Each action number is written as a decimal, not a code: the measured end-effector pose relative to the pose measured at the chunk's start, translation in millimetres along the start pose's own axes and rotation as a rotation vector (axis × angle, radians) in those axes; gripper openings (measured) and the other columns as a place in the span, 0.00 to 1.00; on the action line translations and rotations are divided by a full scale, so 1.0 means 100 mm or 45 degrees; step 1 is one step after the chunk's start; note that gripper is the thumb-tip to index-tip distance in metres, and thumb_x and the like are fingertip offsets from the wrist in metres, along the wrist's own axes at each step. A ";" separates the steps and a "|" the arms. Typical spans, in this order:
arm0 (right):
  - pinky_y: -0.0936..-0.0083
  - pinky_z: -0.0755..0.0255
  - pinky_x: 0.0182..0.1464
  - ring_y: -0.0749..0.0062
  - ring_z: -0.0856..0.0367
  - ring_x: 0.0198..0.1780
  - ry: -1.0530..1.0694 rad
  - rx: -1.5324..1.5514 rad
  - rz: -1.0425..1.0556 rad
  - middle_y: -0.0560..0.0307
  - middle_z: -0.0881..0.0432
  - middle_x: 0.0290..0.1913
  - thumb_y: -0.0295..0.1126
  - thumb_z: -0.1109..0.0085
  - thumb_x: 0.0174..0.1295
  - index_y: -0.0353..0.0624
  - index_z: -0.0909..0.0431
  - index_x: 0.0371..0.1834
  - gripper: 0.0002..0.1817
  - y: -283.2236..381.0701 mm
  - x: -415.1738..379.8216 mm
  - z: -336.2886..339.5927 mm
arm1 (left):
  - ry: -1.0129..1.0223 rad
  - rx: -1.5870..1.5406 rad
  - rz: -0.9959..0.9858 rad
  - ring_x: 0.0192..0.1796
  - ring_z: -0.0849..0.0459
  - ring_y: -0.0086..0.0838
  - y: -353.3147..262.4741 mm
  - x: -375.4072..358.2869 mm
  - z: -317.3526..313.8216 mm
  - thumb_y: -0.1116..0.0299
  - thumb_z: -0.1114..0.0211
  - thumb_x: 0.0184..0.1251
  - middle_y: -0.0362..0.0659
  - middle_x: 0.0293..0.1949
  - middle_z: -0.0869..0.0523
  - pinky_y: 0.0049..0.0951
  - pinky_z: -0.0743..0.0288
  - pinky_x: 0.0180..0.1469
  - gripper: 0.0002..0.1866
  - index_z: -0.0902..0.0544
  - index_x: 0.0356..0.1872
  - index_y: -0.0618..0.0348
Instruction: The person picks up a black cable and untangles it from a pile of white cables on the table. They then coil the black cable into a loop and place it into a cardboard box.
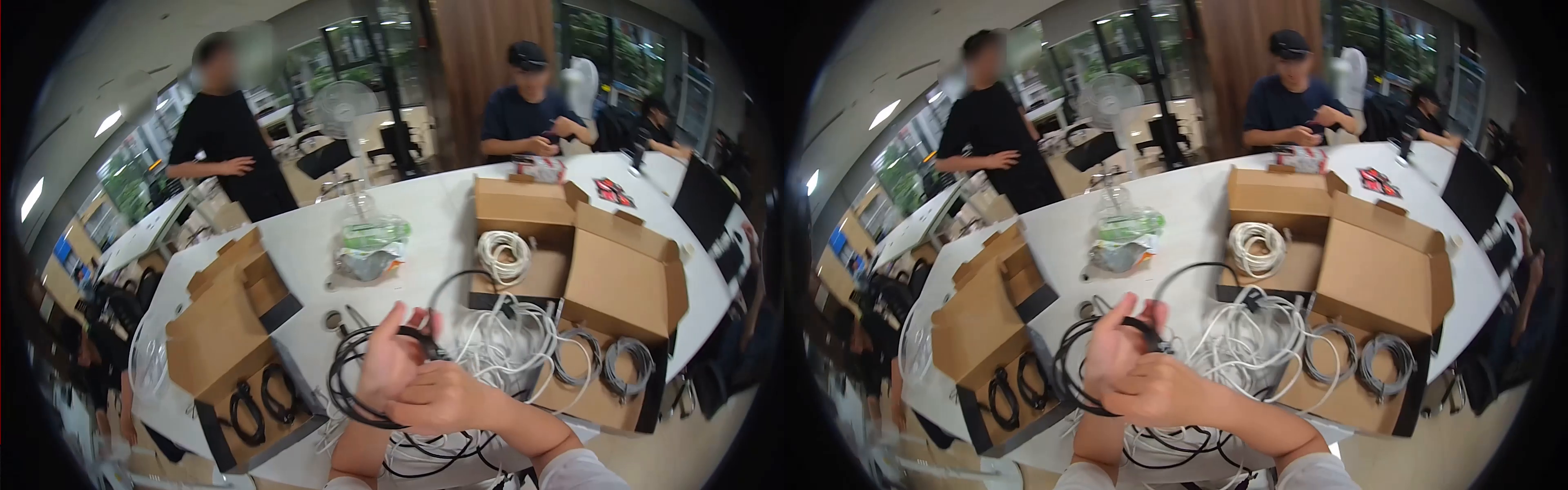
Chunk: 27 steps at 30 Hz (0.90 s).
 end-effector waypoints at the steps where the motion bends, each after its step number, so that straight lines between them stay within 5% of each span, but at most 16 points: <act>1: 0.76 0.37 0.22 0.74 0.29 0.19 0.005 -0.009 0.000 0.66 0.33 0.17 0.32 0.36 0.41 0.43 0.22 0.28 0.10 -0.01 -0.02 -0.05 | 0.065 0.044 -0.069 0.47 0.21 0.34 -0.05 0.01 -0.04 0.60 0.41 0.71 0.49 0.47 0.25 0.26 0.22 0.46 0.16 0.29 0.45 0.64; 6: 0.73 0.36 0.25 0.69 0.28 0.21 -0.031 0.091 -0.053 0.63 0.32 0.19 0.33 0.35 0.43 0.43 0.25 0.26 0.10 -0.04 -0.06 -0.06 | 0.305 -0.233 0.010 0.37 0.30 0.21 0.02 0.03 -0.33 0.49 0.48 0.73 0.47 0.53 0.27 0.17 0.28 0.35 0.27 0.30 0.55 0.67; 8: 0.72 0.36 0.26 0.68 0.28 0.22 -0.043 0.190 -0.064 0.62 0.32 0.19 0.33 0.35 0.43 0.43 0.26 0.26 0.11 -0.03 -0.03 -0.03 | 0.309 -0.173 -0.051 0.32 0.33 0.19 -0.01 -0.03 -0.42 0.47 0.50 0.73 0.40 0.44 0.25 0.17 0.34 0.30 0.29 0.29 0.55 0.67; 14: 0.67 0.36 0.29 0.58 0.27 0.25 -0.013 0.521 -0.172 0.55 0.31 0.21 0.32 0.34 0.50 0.38 0.27 0.29 0.12 -0.12 -0.08 -0.01 | 0.538 0.279 -0.373 0.21 0.46 0.17 -0.24 -0.10 -0.45 0.43 0.52 0.72 0.30 0.21 0.43 0.19 0.48 0.24 0.25 0.25 0.42 0.58; 15: 0.66 0.35 0.30 0.57 0.27 0.26 -0.027 0.588 -0.180 0.54 0.31 0.22 0.32 0.35 0.51 0.37 0.27 0.30 0.12 -0.14 -0.09 0.02 | 0.539 0.406 -0.448 0.20 0.47 0.16 -0.29 -0.15 -0.50 0.42 0.52 0.72 0.31 0.19 0.44 0.19 0.49 0.24 0.23 0.31 0.32 0.54; 18: 0.63 0.35 0.33 0.53 0.27 0.30 0.124 0.769 -0.306 0.48 0.29 0.27 0.30 0.38 0.56 0.34 0.28 0.31 0.10 -0.16 -0.07 0.01 | 0.415 0.661 -0.583 0.19 0.48 0.16 -0.35 -0.26 -0.51 0.44 0.51 0.72 0.31 0.19 0.45 0.20 0.50 0.22 0.22 0.39 0.27 0.51; 19: 0.62 0.31 0.40 0.52 0.25 0.37 0.304 0.779 -0.379 0.44 0.26 0.38 0.31 0.38 0.58 0.32 0.26 0.43 0.15 -0.14 -0.05 0.00 | 0.382 0.791 -0.628 0.17 0.48 0.15 -0.39 -0.28 -0.49 0.45 0.47 0.70 0.30 0.19 0.45 0.20 0.52 0.20 0.23 0.39 0.26 0.50; 22: 0.62 0.32 0.48 0.48 0.29 0.44 0.302 0.783 -0.412 0.44 0.33 0.41 0.29 0.35 0.49 0.31 0.32 0.51 0.27 -0.07 -0.03 0.30 | -0.017 1.228 -0.967 0.15 0.50 0.15 -0.60 -0.43 -0.40 0.51 0.42 0.71 0.29 0.16 0.45 0.22 0.56 0.17 0.22 0.39 0.24 0.51; 23: 0.61 0.34 0.53 0.46 0.31 0.50 0.452 0.821 -0.416 0.42 0.33 0.46 0.33 0.35 0.52 0.30 0.39 0.61 0.35 -0.08 -0.11 0.28 | -0.139 1.286 -1.055 0.13 0.47 0.17 -0.63 -0.50 -0.41 0.64 0.39 0.69 0.32 0.12 0.44 0.25 0.56 0.17 0.21 0.38 0.19 0.54; 26: 0.64 0.29 0.47 0.53 0.24 0.42 0.230 0.513 -0.557 0.45 0.25 0.47 0.35 0.36 0.58 0.31 0.31 0.58 0.28 -0.24 -0.15 0.70 | -0.232 1.948 -1.340 0.20 0.47 0.13 -0.55 -0.71 -0.61 0.65 0.43 0.72 0.30 0.16 0.43 0.19 0.52 0.22 0.20 0.37 0.18 0.56; 27: 0.67 0.28 0.52 0.55 0.22 0.45 0.238 0.314 -0.656 0.47 0.25 0.51 0.37 0.34 0.58 0.31 0.44 0.69 0.40 -0.31 -0.20 0.83 | -0.242 1.979 -1.402 0.22 0.46 0.14 -0.48 -0.75 -0.69 0.71 0.44 0.69 0.30 0.16 0.41 0.21 0.52 0.23 0.19 0.36 0.16 0.59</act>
Point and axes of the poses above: each hand's wrist, its own x-axis towards the middle knuckle, its own z-axis out of the back of the hand, y = z × x, the point moved 9 cm from there along x, towards the middle knuckle
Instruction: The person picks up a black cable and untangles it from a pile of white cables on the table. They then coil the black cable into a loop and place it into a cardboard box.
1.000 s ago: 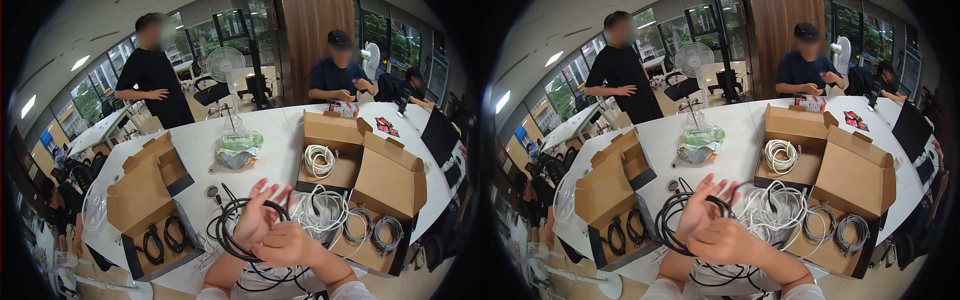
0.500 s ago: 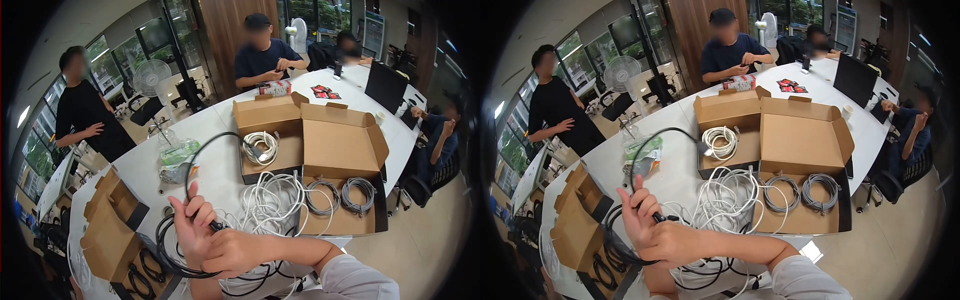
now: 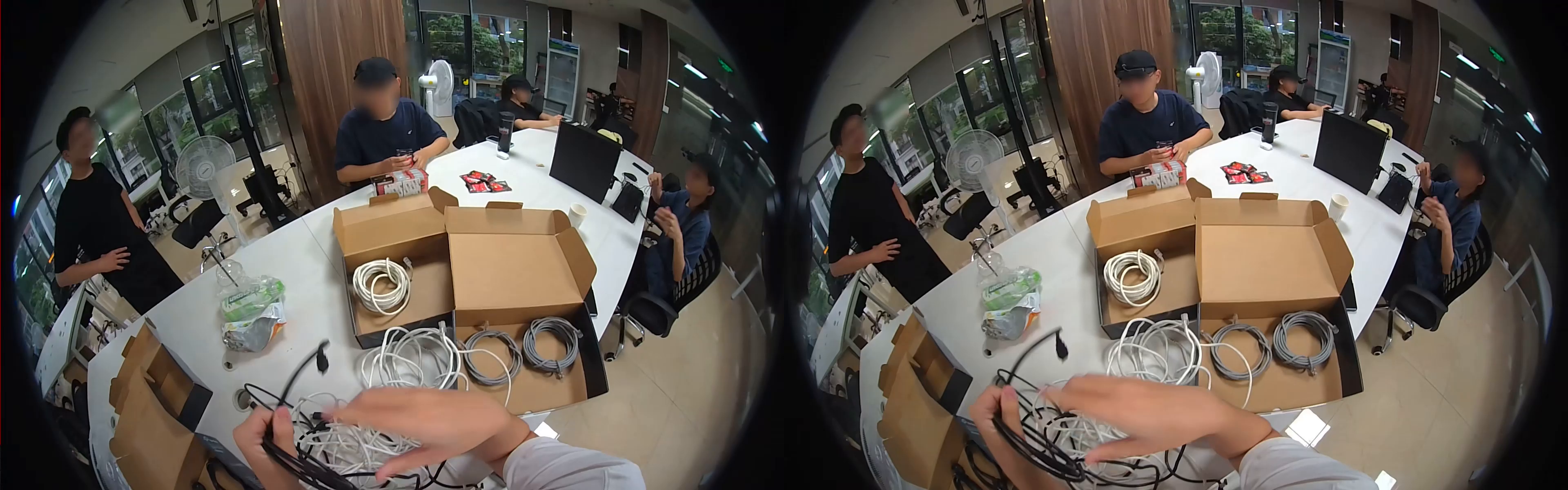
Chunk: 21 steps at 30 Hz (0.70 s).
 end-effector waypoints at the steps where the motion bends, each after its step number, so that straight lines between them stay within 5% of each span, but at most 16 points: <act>1: 0.68 0.26 0.49 0.58 0.21 0.42 -0.182 0.014 -0.172 0.46 0.25 0.51 0.32 0.35 0.58 0.34 0.52 0.72 0.43 -0.08 -0.05 0.18 | -0.004 -0.070 0.149 0.21 0.43 0.14 0.11 -0.04 0.00 0.74 0.39 0.65 0.31 0.16 0.39 0.22 0.51 0.23 0.18 0.34 0.16 0.59; 3: 0.73 0.23 0.42 0.66 0.19 0.36 -0.641 0.026 -0.388 0.45 0.24 0.49 0.24 0.38 0.60 0.40 0.69 0.75 0.50 -0.29 -0.19 0.55 | 0.293 0.025 -0.249 0.15 0.46 0.17 -0.06 0.03 -0.10 0.78 0.37 0.61 0.31 0.14 0.39 0.21 0.51 0.20 0.11 0.30 0.22 0.61; 4: 0.75 0.22 0.37 0.71 0.19 0.32 -0.919 0.029 -0.439 0.44 0.24 0.47 0.20 0.41 0.60 0.44 0.78 0.75 0.54 -0.39 -0.31 0.71 | 0.286 0.058 -0.179 0.17 0.44 0.16 0.01 0.03 -0.11 0.77 0.36 0.60 0.32 0.13 0.39 0.21 0.51 0.20 0.14 0.31 0.19 0.60; 8: 0.83 0.26 0.26 0.77 0.22 0.25 -1.374 0.287 -0.538 0.47 0.23 0.42 0.17 0.48 0.62 0.48 0.85 0.74 0.53 -0.71 -0.51 0.94 | 0.308 0.133 -0.078 0.19 0.40 0.15 0.14 0.01 -0.16 0.75 0.32 0.58 0.33 0.12 0.36 0.23 0.49 0.21 0.21 0.35 0.12 0.60; 11: 0.82 0.29 0.22 0.82 0.24 0.22 -1.190 0.429 -0.643 0.51 0.21 0.30 0.18 0.47 0.62 0.43 0.65 0.77 0.45 -0.82 -0.43 0.81 | 0.320 0.319 -0.073 0.17 0.40 0.15 -0.08 0.07 -0.20 0.75 0.32 0.57 0.33 0.10 0.36 0.23 0.48 0.20 0.21 0.34 0.11 0.59; 14: 0.70 0.27 0.25 0.63 0.21 0.19 -0.536 -0.293 -0.824 0.50 0.21 0.20 0.28 0.44 0.64 0.32 0.42 0.69 0.31 -0.82 -0.24 0.64 | 0.227 0.409 -0.079 0.16 0.41 0.15 -0.17 0.03 -0.14 0.76 0.32 0.58 0.34 0.10 0.36 0.23 0.50 0.19 0.21 0.34 0.11 0.59; 16: 0.64 0.28 0.26 0.54 0.22 0.21 -0.265 -0.403 -0.717 0.48 0.22 0.19 0.32 0.44 0.64 0.32 0.32 0.61 0.24 -0.79 -0.16 0.44 | 0.177 0.435 -0.107 0.15 0.42 0.16 -0.26 0.01 -0.12 0.76 0.32 0.57 0.35 0.09 0.37 0.24 0.52 0.18 0.21 0.35 0.11 0.60; 19: 0.59 0.28 0.29 0.49 0.21 0.26 -0.093 -0.334 -0.584 0.45 0.20 0.24 0.35 0.45 0.65 0.34 0.25 0.55 0.19 -0.66 -0.10 0.21 | 0.268 0.219 -0.466 0.18 0.45 0.18 -0.42 0.03 -0.18 0.80 0.38 0.61 0.33 0.17 0.34 0.23 0.50 0.21 0.04 0.23 0.28 0.63; 20: 0.60 0.28 0.30 0.49 0.21 0.27 -0.129 -0.256 -0.507 0.45 0.20 0.26 0.34 0.45 0.65 0.35 0.24 0.54 0.18 -0.60 -0.06 0.20 | 0.166 0.442 -0.245 0.14 0.43 0.17 -0.35 -0.01 -0.13 0.77 0.32 0.57 0.36 0.09 0.38 0.25 0.53 0.18 0.21 0.35 0.11 0.60; 21: 0.61 0.28 0.30 0.50 0.21 0.28 -0.166 -0.180 -0.430 0.45 0.20 0.27 0.34 0.45 0.66 0.36 0.24 0.54 0.17 -0.54 -0.03 0.19 | 0.135 0.429 -0.245 0.14 0.43 0.17 -0.33 -0.02 -0.11 0.77 0.32 0.57 0.36 0.09 0.39 0.25 0.53 0.18 0.21 0.35 0.11 0.60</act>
Point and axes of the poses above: each hand's wrist, its own x-axis towards the middle knuckle, its own z-axis out of the back of the hand, y = z × x, the point moved 9 cm from there along x, towards the middle knuckle
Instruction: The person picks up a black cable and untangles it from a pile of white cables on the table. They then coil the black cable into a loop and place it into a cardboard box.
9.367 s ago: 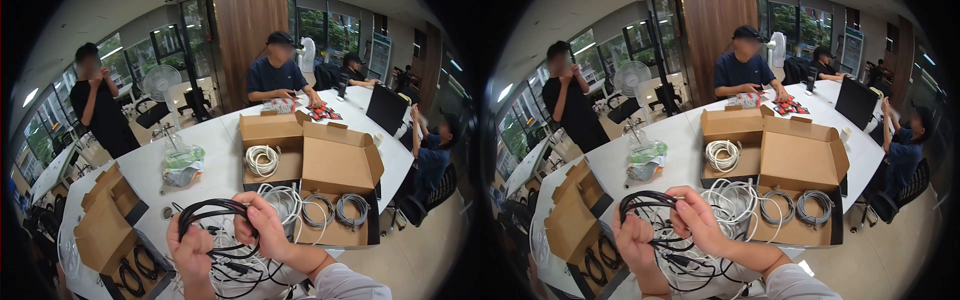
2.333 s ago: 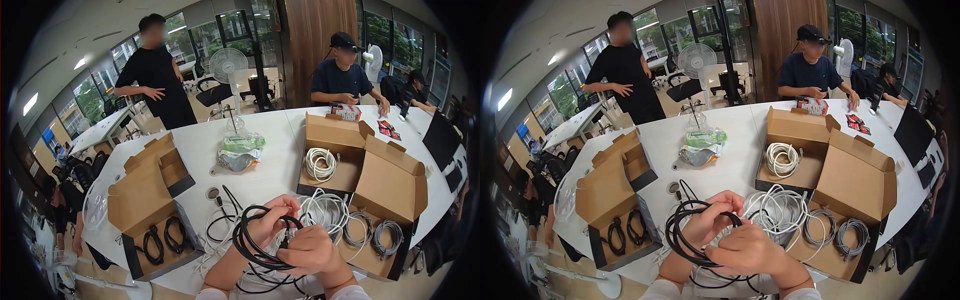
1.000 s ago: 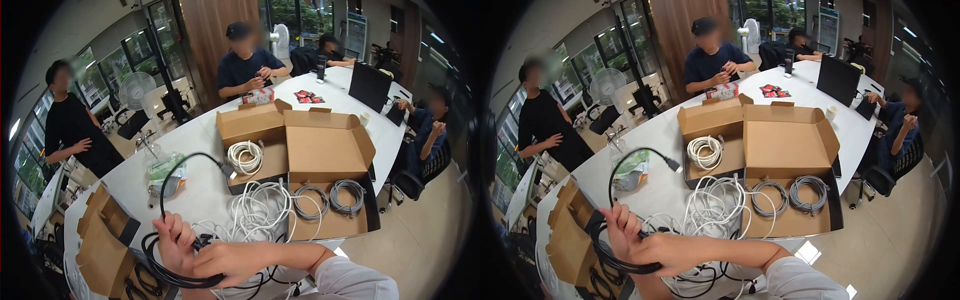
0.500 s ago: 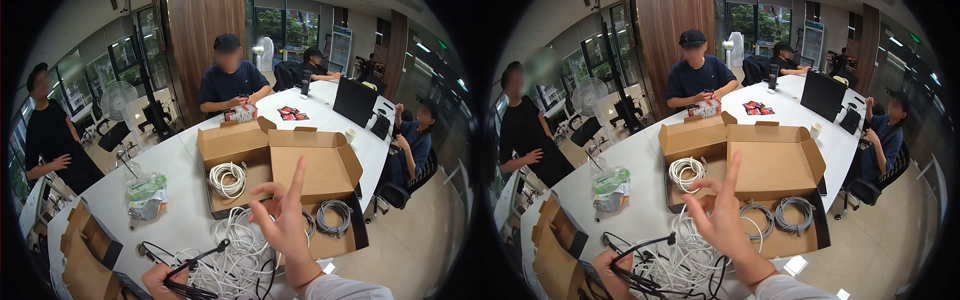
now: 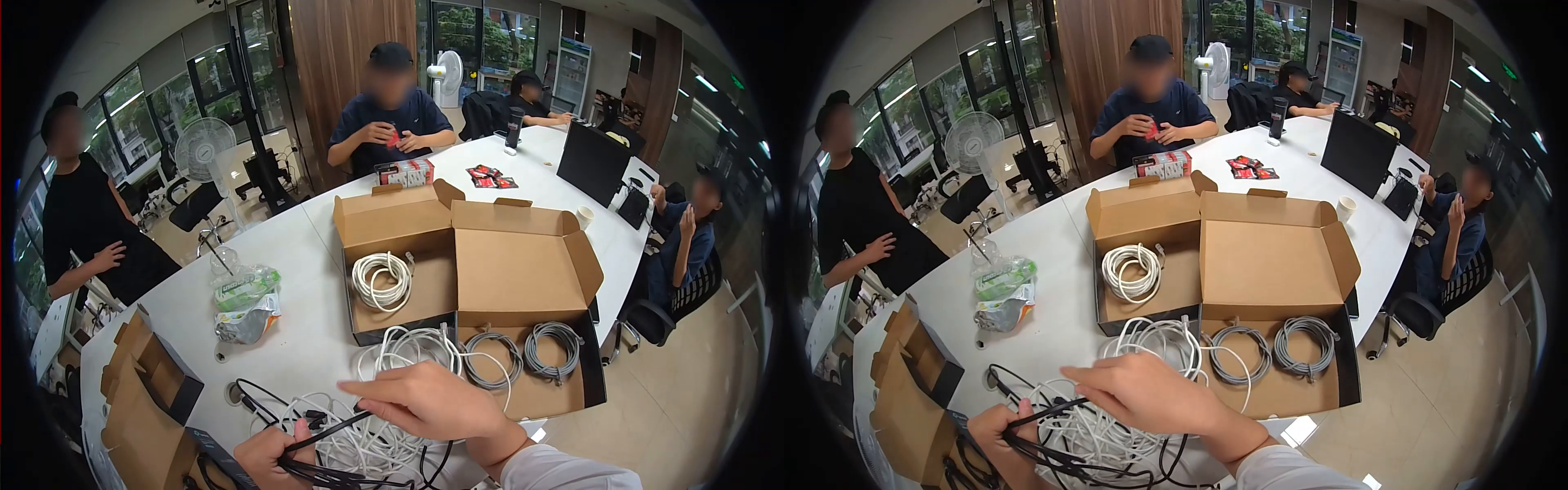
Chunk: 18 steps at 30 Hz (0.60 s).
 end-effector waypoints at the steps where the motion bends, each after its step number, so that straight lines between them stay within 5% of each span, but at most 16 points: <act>1: 0.61 0.29 0.31 0.50 0.22 0.28 -0.020 0.023 0.064 0.46 0.23 0.27 0.34 0.45 0.66 0.36 0.23 0.52 0.16 0.04 -0.01 -0.02 | -0.030 -0.011 0.006 0.14 0.44 0.18 0.04 -0.01 -0.01 0.77 0.32 0.57 0.36 0.09 0.39 0.25 0.53 0.18 0.21 0.35 0.11 0.60; 5: 0.63 0.31 0.34 0.51 0.26 0.29 -0.067 0.123 0.295 0.49 0.28 0.27 0.35 0.46 0.67 0.37 0.22 0.44 0.12 0.10 0.02 -0.10 | -0.363 -0.025 0.005 0.15 0.46 0.19 0.14 -0.12 0.18 0.78 0.34 0.57 0.37 0.09 0.41 0.27 0.55 0.19 0.22 0.38 0.11 0.61; 10: 0.64 0.29 0.38 0.52 0.22 0.33 0.305 0.404 0.079 0.48 0.21 0.34 0.34 0.47 0.69 0.35 0.24 0.43 0.12 0.09 -0.01 -0.27 | -0.566 0.040 -0.062 0.15 0.46 0.19 0.14 -0.17 0.35 0.78 0.36 0.59 0.37 0.09 0.42 0.27 0.55 0.19 0.22 0.39 0.11 0.60; 13: 0.65 0.31 0.35 0.51 0.23 0.30 0.330 0.742 0.025 0.44 0.23 0.30 0.34 0.54 0.72 0.36 0.26 0.49 0.13 0.26 -0.09 -0.24 | -0.625 0.131 -0.057 0.15 0.46 0.19 0.08 -0.18 0.35 0.78 0.36 0.60 0.39 0.09 0.41 0.27 0.55 0.19 0.22 0.39 0.11 0.61; 18: 0.67 0.31 0.35 0.54 0.22 0.31 0.469 0.886 0.299 0.44 0.22 0.31 0.29 0.57 0.71 0.29 0.36 0.63 0.21 0.50 -0.23 -0.29 | -0.631 0.216 -0.132 0.14 0.47 0.20 0.07 -0.16 0.40 0.76 0.35 0.61 0.39 0.09 0.42 0.27 0.55 0.18 0.24 0.40 0.11 0.61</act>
Point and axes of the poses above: each hand's wrist, its own x-axis towards the middle knuckle, its own z-axis out of the back of the hand, y = z × x, the point moved 9 cm from there along x, towards the middle knuckle
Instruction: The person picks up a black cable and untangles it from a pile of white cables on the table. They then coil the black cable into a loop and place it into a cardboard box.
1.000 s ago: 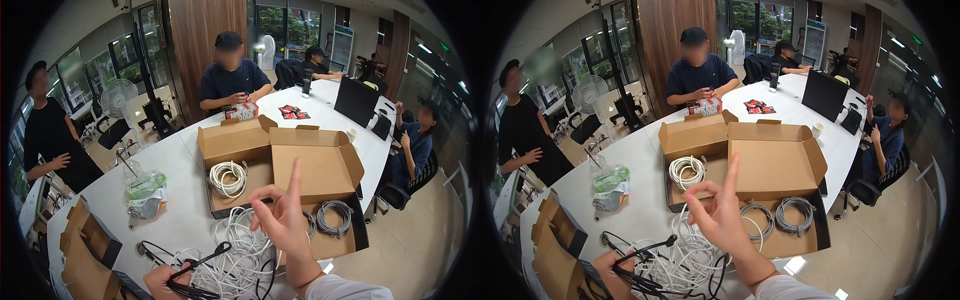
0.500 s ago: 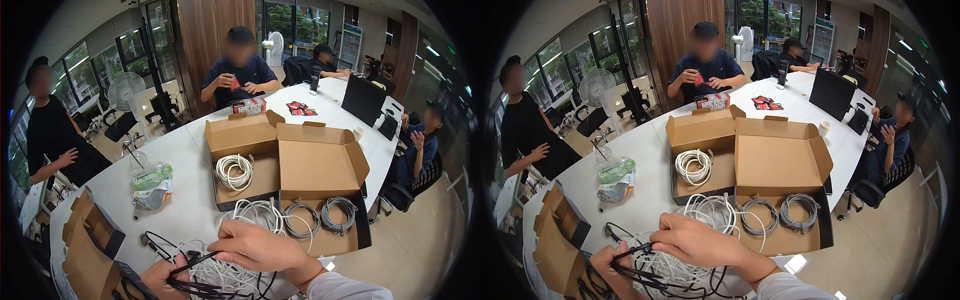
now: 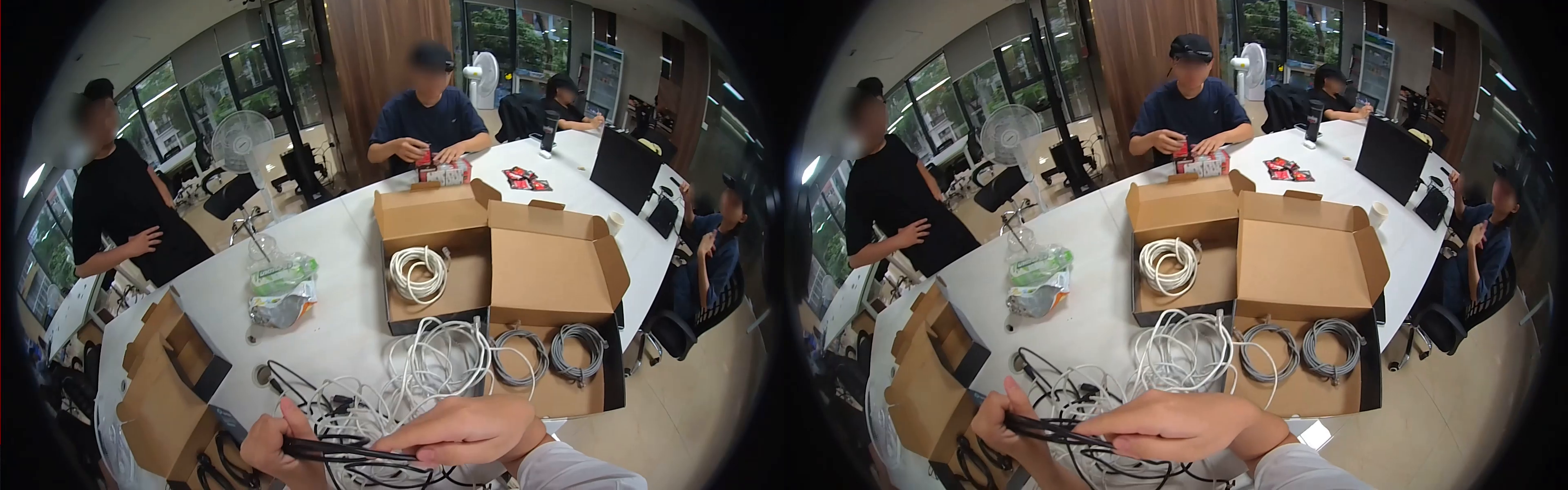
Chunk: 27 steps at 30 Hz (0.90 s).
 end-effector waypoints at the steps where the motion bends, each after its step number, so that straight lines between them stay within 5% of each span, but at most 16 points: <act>1: 0.68 0.31 0.35 0.55 0.23 0.30 0.068 0.062 -0.013 0.44 0.22 0.30 0.29 0.57 0.71 0.28 0.36 0.64 0.21 0.01 0.00 -0.05 | 0.013 -0.017 0.013 0.15 0.48 0.20 0.02 -0.01 -0.02 0.76 0.34 0.61 0.38 0.09 0.42 0.27 0.56 0.18 0.25 0.40 0.11 0.61; 6: 0.70 0.33 0.31 0.59 0.28 0.25 0.147 0.196 -0.010 0.48 0.25 0.27 0.27 0.55 0.70 0.27 0.41 0.67 0.24 0.02 0.02 -0.25 | 0.115 -0.037 0.209 0.13 0.46 0.22 0.06 -0.01 -0.10 0.79 0.34 0.59 0.40 0.08 0.40 0.29 0.55 0.17 0.24 0.38 0.10 0.62; 12: 0.73 0.34 0.26 0.68 0.27 0.23 0.091 0.124 -0.002 0.54 0.25 0.23 0.29 0.48 0.67 0.34 0.37 0.47 0.12 0.04 0.15 -0.37 | 0.129 -0.025 0.294 0.17 0.48 0.17 0.10 -0.02 -0.19 0.74 0.34 0.64 0.35 0.10 0.43 0.26 0.56 0.18 0.26 0.40 0.12 0.61; 14: 0.72 0.31 0.27 0.65 0.21 0.25 -0.006 0.089 -0.179 0.50 0.20 0.26 0.32 0.42 0.63 0.38 0.29 0.44 0.12 0.09 0.20 -0.35 | 0.153 -0.041 0.342 0.17 0.49 0.18 0.08 -0.02 -0.21 0.74 0.33 0.63 0.35 0.11 0.45 0.26 0.56 0.19 0.10 0.25 0.24 0.64; 15: 0.75 0.31 0.30 0.69 0.22 0.28 0.088 0.044 -0.132 0.50 0.19 0.31 0.31 0.44 0.65 0.35 0.34 0.49 0.15 0.06 0.21 -0.40 | 0.145 0.008 0.374 0.17 0.49 0.18 0.07 -0.04 -0.22 0.74 0.33 0.63 0.35 0.11 0.45 0.26 0.55 0.19 0.06 0.21 0.31 0.64; 16: 0.75 0.31 0.30 0.68 0.22 0.28 0.042 0.048 -0.148 0.51 0.19 0.30 0.31 0.43 0.65 0.35 0.34 0.49 0.15 0.02 0.21 -0.38 | 0.137 0.059 0.404 0.17 0.49 0.18 0.06 -0.04 -0.21 0.74 0.33 0.63 0.35 0.11 0.45 0.26 0.55 0.19 0.06 0.17 0.38 0.65; 17: 0.75 0.31 0.30 0.68 0.22 0.28 -0.003 0.053 -0.161 0.51 0.20 0.30 0.31 0.43 0.65 0.35 0.34 0.48 0.15 -0.02 0.21 -0.36 | 0.213 0.050 0.361 0.18 0.49 0.18 0.04 -0.03 -0.25 0.74 0.35 0.64 0.40 0.12 0.45 0.26 0.53 0.19 0.20 0.22 0.57 0.63; 19: 0.70 0.29 0.32 0.61 0.22 0.30 -0.085 0.187 -0.300 0.50 0.21 0.30 0.25 0.41 0.58 0.34 0.29 0.44 0.13 -0.07 0.20 -0.33 | 0.248 0.066 0.377 0.19 0.48 0.19 0.09 -0.05 -0.31 0.75 0.37 0.65 0.42 0.14 0.45 0.26 0.51 0.19 0.18 0.21 0.56 0.64; 21: 0.74 0.33 0.28 0.69 0.25 0.25 -0.112 0.276 -0.162 0.54 0.25 0.24 0.26 0.47 0.64 0.34 0.37 0.44 0.11 -0.18 0.22 -0.36 | 0.328 0.062 0.435 0.19 0.46 0.21 0.09 -0.08 -0.38 0.76 0.40 0.67 0.42 0.17 0.43 0.27 0.47 0.19 0.13 0.20 0.52 0.67; 24: 0.78 0.33 0.26 0.76 0.25 0.25 -0.170 0.370 -0.099 0.56 0.26 0.23 0.23 0.51 0.65 0.36 0.43 0.40 0.09 -0.22 0.21 -0.33 | 0.324 0.098 0.184 0.20 0.42 0.23 0.08 -0.08 -0.45 0.76 0.41 0.69 0.45 0.17 0.40 0.29 0.42 0.20 0.12 0.19 0.49 0.69; 27: 0.79 0.31 0.28 0.76 0.25 0.26 -0.244 0.432 -0.102 0.55 0.24 0.25 0.22 0.53 0.66 0.36 0.43 0.41 0.08 -0.25 0.21 -0.29 | 0.496 0.116 0.429 0.21 0.35 0.23 0.16 -0.12 -0.48 0.78 0.40 0.65 0.48 0.16 0.34 0.30 0.36 0.22 0.13 0.20 0.50 0.70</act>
Point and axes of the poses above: each hand's wrist, its own x-axis towards the middle knuckle, its own z-axis out of the back of the hand, y = z × x, the point moved 9 cm from there along x, towards the middle knuckle
